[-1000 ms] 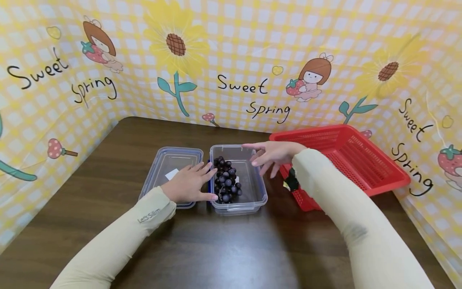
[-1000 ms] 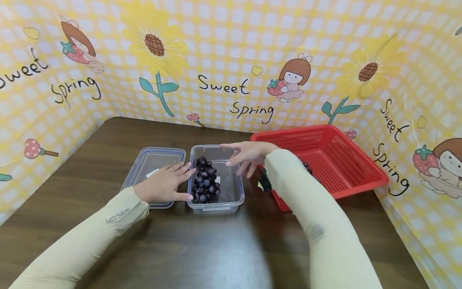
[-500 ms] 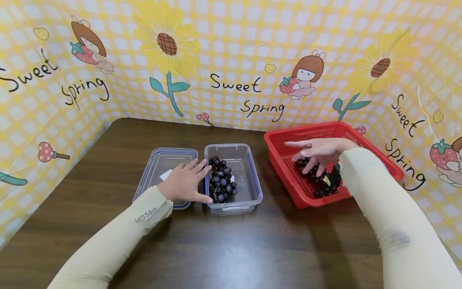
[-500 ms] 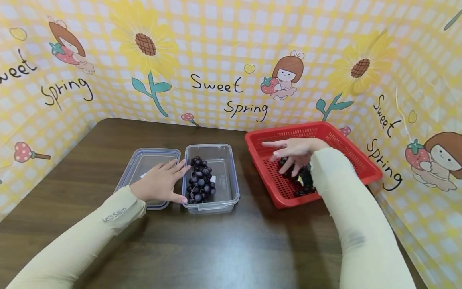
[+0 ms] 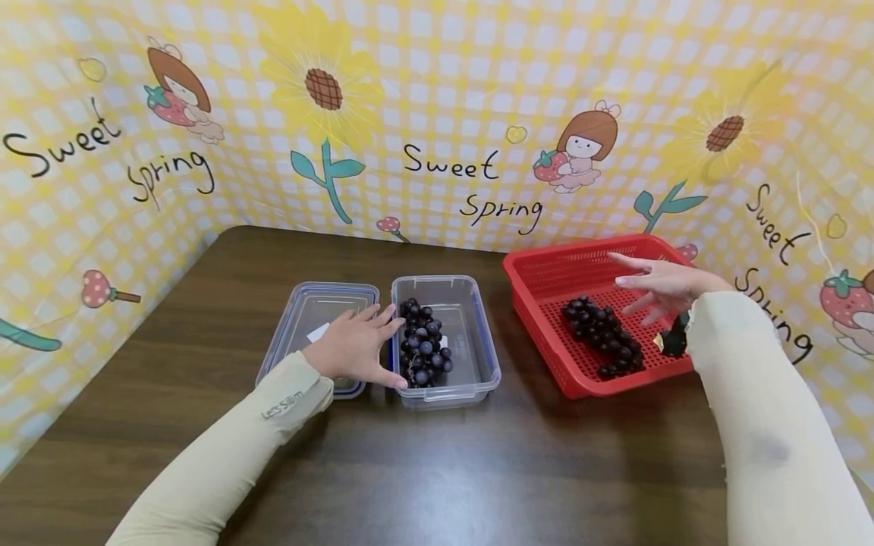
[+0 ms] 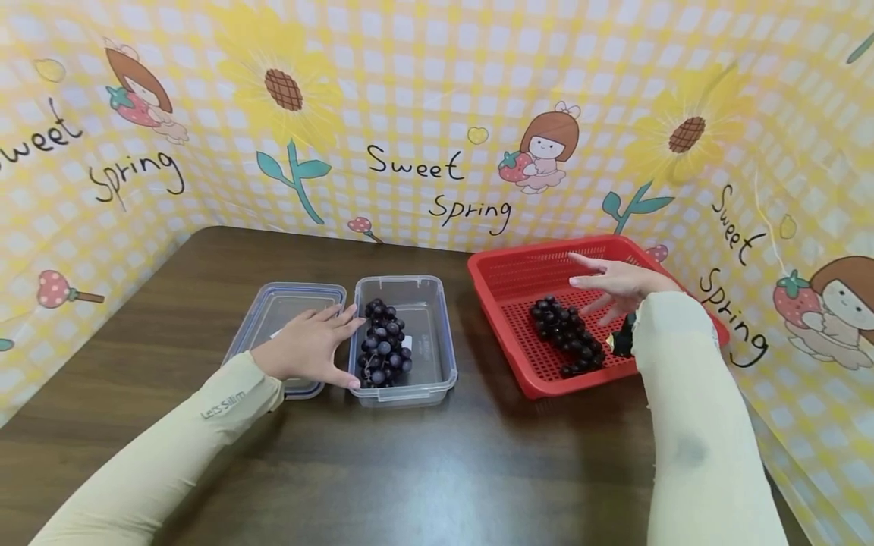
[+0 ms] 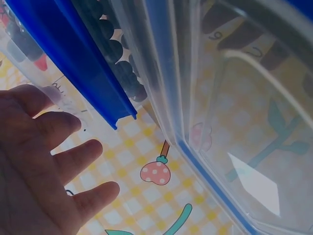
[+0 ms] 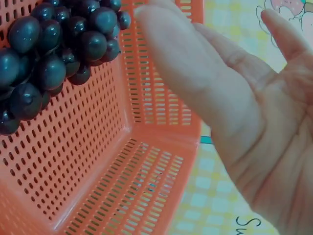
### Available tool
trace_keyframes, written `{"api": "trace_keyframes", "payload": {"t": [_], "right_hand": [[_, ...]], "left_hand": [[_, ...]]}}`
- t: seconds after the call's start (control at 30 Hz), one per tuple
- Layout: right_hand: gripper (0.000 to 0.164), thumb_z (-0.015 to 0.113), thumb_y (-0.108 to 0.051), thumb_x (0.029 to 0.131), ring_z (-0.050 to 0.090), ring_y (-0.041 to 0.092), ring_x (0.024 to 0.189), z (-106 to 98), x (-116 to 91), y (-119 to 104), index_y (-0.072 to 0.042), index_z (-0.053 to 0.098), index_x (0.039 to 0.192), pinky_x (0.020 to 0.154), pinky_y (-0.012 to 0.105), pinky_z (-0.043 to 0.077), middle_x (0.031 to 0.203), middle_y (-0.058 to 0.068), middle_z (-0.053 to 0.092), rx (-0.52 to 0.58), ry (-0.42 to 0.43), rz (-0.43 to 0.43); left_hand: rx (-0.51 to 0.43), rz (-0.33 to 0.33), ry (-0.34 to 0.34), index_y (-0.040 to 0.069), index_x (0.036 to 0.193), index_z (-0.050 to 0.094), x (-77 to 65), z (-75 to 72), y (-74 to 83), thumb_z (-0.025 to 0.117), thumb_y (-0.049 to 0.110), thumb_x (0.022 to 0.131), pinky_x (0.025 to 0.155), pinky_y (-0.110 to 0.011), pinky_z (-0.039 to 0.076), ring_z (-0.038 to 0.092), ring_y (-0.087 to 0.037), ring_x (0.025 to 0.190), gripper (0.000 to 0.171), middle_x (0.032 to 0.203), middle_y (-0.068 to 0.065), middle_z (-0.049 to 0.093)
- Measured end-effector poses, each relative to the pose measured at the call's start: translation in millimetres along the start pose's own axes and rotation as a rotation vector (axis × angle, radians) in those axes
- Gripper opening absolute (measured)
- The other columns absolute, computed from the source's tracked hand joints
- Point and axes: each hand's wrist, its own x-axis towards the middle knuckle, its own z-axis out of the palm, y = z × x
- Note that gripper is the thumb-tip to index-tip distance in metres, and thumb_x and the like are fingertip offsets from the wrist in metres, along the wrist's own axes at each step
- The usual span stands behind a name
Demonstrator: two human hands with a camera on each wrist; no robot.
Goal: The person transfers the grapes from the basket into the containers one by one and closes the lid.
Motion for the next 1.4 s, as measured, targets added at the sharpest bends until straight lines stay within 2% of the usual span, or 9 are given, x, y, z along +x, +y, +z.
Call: {"api": "trace_keyframes", "payload": {"t": [0.17, 0.23, 0.43, 0.6, 0.9, 1.03, 1.13, 1.27, 1.4], "right_hand": [[0.082, 0.046, -0.035, 0.101, 0.015, 0.061, 0.131, -6.5, 3.8, 8.6, -0.015, -0.016, 0.15, 0.09, 0.059, 0.046, 0.152, 0.028, -0.022, -0.069, -0.047, 0.015], [0.086, 0.048, -0.038, 0.1, 0.009, 0.063, 0.13, -8.7, 9.3, 10.8, -0.012, -0.018, 0.149, 0.09, 0.062, 0.043, 0.15, 0.031, -0.023, -0.124, -0.066, 0.026], [0.099, 0.057, -0.042, 0.095, 0.016, 0.059, 0.133, -0.2, 35.6, 17.2, -0.001, -0.016, 0.148, 0.101, 0.062, 0.033, 0.15, 0.034, -0.016, -0.278, -0.087, 0.099], [0.099, 0.061, -0.035, 0.093, -0.001, 0.054, 0.137, 9.1, 50.9, 19.0, 0.008, -0.01, 0.147, 0.105, 0.064, 0.021, 0.148, 0.039, -0.011, -0.397, -0.091, 0.138], [0.101, 0.065, -0.032, 0.09, 0.004, 0.053, 0.137, 15.9, 72.7, 37.6, 0.005, -0.009, 0.148, 0.107, 0.064, 0.018, 0.15, 0.037, -0.002, -0.363, -0.129, 0.207], [0.112, 0.076, -0.037, 0.08, 0.004, 0.051, 0.137, 1.6, 103.4, 71.4, -0.002, -0.002, 0.152, 0.106, 0.065, 0.019, 0.15, 0.034, 0.003, -0.404, -0.096, 0.181], [0.112, 0.081, -0.038, 0.076, 0.014, 0.049, 0.135, -5.2, 117.4, 86.3, -0.006, 0.007, 0.153, 0.105, 0.062, 0.026, 0.149, 0.031, 0.015, -0.416, -0.084, 0.178], [0.102, 0.078, -0.028, 0.079, 0.023, 0.049, 0.132, 10.3, 100.6, 64.5, 0.004, 0.011, 0.148, 0.105, 0.06, 0.028, 0.143, 0.034, 0.024, -0.39, -0.092, 0.212], [0.093, 0.068, -0.021, 0.085, 0.017, 0.052, 0.134, 26.2, 80.8, 39.2, 0.012, 0.006, 0.146, 0.107, 0.06, 0.023, 0.145, 0.04, 0.017, -0.4, -0.083, 0.213]], "left_hand": [[-0.002, 0.002, -0.017, 0.005, 0.146, 0.04, 1.6, -2.7, 0.8, 0.057, 0.077, 0.073, 0.105, -0.061, 0.029, 0.03, -0.042, 0.136, 0.104, 0.151, -0.02, 0.03], [-0.001, -0.004, -0.026, 0.005, 0.146, 0.039, 2.0, -3.6, 0.3, 0.057, 0.077, 0.073, 0.105, -0.061, 0.028, 0.03, -0.042, 0.137, 0.104, 0.152, -0.019, 0.029], [-0.013, -0.013, -0.044, 0.006, 0.147, 0.037, 1.6, -0.9, -1.6, 0.057, 0.078, 0.073, 0.106, -0.061, 0.027, 0.029, -0.041, 0.137, 0.106, 0.153, -0.018, 0.026], [-0.032, -0.019, -0.048, 0.006, 0.148, 0.036, 1.3, 1.2, -1.7, 0.058, 0.076, 0.073, 0.106, -0.062, 0.025, 0.029, -0.041, 0.137, 0.105, 0.153, -0.019, 0.025], [-0.034, -0.015, -0.06, 0.006, 0.147, 0.036, 1.4, -0.1, 0.3, 0.059, 0.076, 0.073, 0.106, -0.062, 0.025, 0.03, -0.041, 0.137, 0.105, 0.153, -0.019, 0.026], [-0.033, -0.018, -0.073, 0.005, 0.148, 0.036, 0.4, -3.4, 0.8, 0.059, 0.075, 0.074, 0.106, -0.062, 0.025, 0.03, -0.041, 0.137, 0.105, 0.153, -0.02, 0.025], [-0.037, -0.02, -0.079, 0.004, 0.148, 0.035, -1.0, -5.5, 0.7, 0.06, 0.074, 0.074, 0.106, -0.062, 0.025, 0.03, -0.04, 0.137, 0.104, 0.153, -0.02, 0.024], [-0.036, -0.016, -0.084, 0.005, 0.148, 0.035, -0.8, -5.1, 0.4, 0.059, 0.075, 0.074, 0.106, -0.062, 0.025, 0.029, -0.04, 0.138, 0.105, 0.154, -0.02, 0.024], [-0.037, -0.02, -0.084, 0.005, 0.148, 0.035, -0.2, -3.2, -0.7, 0.058, 0.076, 0.074, 0.106, -0.062, 0.024, 0.029, -0.039, 0.138, 0.106, 0.154, -0.019, 0.023]]}}
